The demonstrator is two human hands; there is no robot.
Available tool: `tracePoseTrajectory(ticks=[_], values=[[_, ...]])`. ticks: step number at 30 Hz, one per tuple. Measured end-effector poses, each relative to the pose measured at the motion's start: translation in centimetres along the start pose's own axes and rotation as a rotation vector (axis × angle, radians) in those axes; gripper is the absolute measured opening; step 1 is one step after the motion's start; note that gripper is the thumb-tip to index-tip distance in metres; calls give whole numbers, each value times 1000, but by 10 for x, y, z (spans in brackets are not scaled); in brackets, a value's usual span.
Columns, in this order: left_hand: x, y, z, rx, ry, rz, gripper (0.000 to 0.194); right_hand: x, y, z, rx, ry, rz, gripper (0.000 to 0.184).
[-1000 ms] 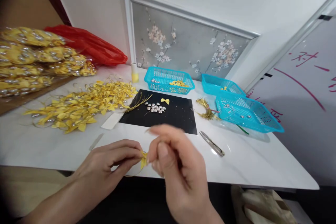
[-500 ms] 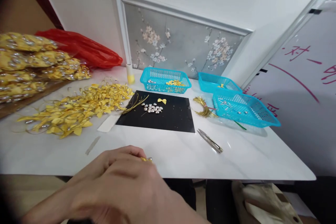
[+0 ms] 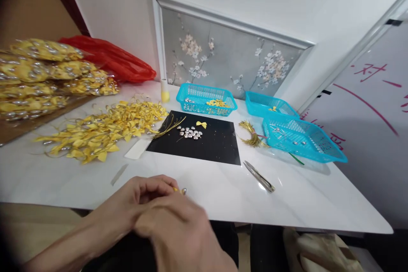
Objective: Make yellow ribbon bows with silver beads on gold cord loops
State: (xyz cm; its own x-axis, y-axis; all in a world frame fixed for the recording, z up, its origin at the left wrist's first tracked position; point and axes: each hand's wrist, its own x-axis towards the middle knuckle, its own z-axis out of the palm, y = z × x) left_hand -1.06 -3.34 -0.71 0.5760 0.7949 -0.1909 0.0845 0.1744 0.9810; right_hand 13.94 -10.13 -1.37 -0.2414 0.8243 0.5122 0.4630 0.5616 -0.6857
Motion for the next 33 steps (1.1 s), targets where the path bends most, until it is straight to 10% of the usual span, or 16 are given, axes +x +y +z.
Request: tracePoseTrajectory(ticks=[15,33], values=[[-6,1,-1,20,28,-65,18,-5,22,-3,-695,119,-81,30],[-5,-3,0,-9,38,-77,19,-6,28,-10,-578,41,-43,26]])
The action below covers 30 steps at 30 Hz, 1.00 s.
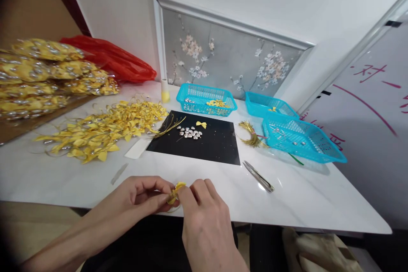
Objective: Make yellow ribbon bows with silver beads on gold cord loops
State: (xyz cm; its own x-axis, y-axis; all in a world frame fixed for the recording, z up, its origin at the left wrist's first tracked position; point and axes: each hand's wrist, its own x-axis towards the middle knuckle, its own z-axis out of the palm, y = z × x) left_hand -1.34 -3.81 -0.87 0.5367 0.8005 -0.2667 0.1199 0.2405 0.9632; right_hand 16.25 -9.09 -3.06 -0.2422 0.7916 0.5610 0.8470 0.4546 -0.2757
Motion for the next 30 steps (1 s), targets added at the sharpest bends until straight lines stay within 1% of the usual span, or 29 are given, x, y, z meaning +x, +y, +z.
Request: tracePoseTrajectory(ticks=[3,6,11,15,18,21,24,26,30], values=[[-1,0,0,44,-1,25,21,0,-2,0,-56,13,-15,25],[0,-1,0,17,0,27,22,1,-2,-3,-82,20,-33,26],[1,-1,0,-66,4,-6,23,4,2,-6,15,-5,-24,27],[3,-2,1,-24,-17,19,25,4,1,-3,87,35,1,26],[6,-6,3,54,-11,71,26,3,-5,-2,95,69,24,23],[8,-9,6,144,28,142,23,4,-11,0,29,84,24,20],[8,-9,9,254,86,239,17,5,-14,2,-55,50,5,22],[8,-9,11,322,121,307,17,7,-14,4,-90,32,8,25],[9,-8,13,431,152,408,23,10,-13,7,-43,28,78,24]])
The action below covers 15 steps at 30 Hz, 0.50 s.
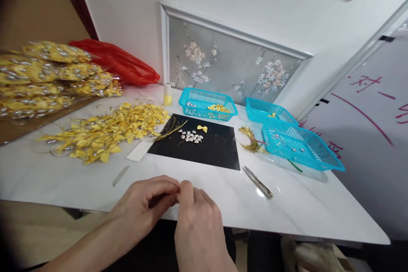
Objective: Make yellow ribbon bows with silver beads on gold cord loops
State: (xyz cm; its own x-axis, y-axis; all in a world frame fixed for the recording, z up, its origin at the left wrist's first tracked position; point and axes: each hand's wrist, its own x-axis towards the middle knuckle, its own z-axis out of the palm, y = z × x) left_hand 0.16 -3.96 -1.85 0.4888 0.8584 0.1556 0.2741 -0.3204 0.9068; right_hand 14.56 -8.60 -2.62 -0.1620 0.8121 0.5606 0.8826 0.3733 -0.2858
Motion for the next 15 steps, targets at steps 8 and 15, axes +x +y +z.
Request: tracePoseTrajectory(ticks=[8,15], values=[[3,-3,-1,127,-18,122,31,6,8,-4,434,-244,340,20],[5,-17,0,153,-66,189,34,6,14,-5,738,-334,492,21]])
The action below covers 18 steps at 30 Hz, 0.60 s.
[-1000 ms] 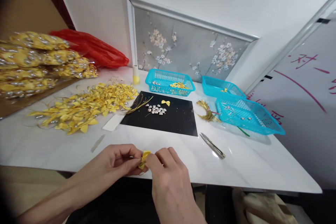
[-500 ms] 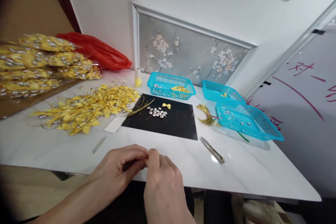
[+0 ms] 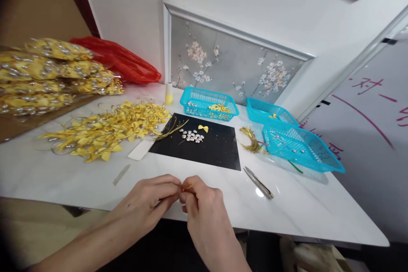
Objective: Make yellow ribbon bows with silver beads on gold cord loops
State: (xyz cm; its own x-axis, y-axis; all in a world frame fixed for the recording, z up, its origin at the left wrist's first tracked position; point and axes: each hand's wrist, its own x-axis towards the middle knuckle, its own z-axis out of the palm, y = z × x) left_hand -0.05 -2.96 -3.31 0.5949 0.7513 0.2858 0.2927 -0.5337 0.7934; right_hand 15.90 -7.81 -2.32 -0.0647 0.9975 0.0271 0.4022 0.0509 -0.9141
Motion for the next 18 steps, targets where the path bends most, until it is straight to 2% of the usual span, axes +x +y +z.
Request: tracePoseTrajectory(ticks=[3,6,9,11,13,18], values=[[1,0,-1,-24,-20,-29,33,-1,2,0,2,-14,-20,19],[2,6,-6,-71,-26,-102,31,-1,1,0,-113,-2,-102,22],[3,13,-11,-153,-8,-228,24,1,-1,-1,-176,121,-210,23],[3,16,-14,-237,-9,-305,19,2,-3,-2,-121,244,-261,21],[3,18,-16,-326,-23,-360,18,2,-4,-4,-2,293,-248,17],[3,23,-17,-453,-33,-432,15,3,-1,-8,282,229,-89,16]])
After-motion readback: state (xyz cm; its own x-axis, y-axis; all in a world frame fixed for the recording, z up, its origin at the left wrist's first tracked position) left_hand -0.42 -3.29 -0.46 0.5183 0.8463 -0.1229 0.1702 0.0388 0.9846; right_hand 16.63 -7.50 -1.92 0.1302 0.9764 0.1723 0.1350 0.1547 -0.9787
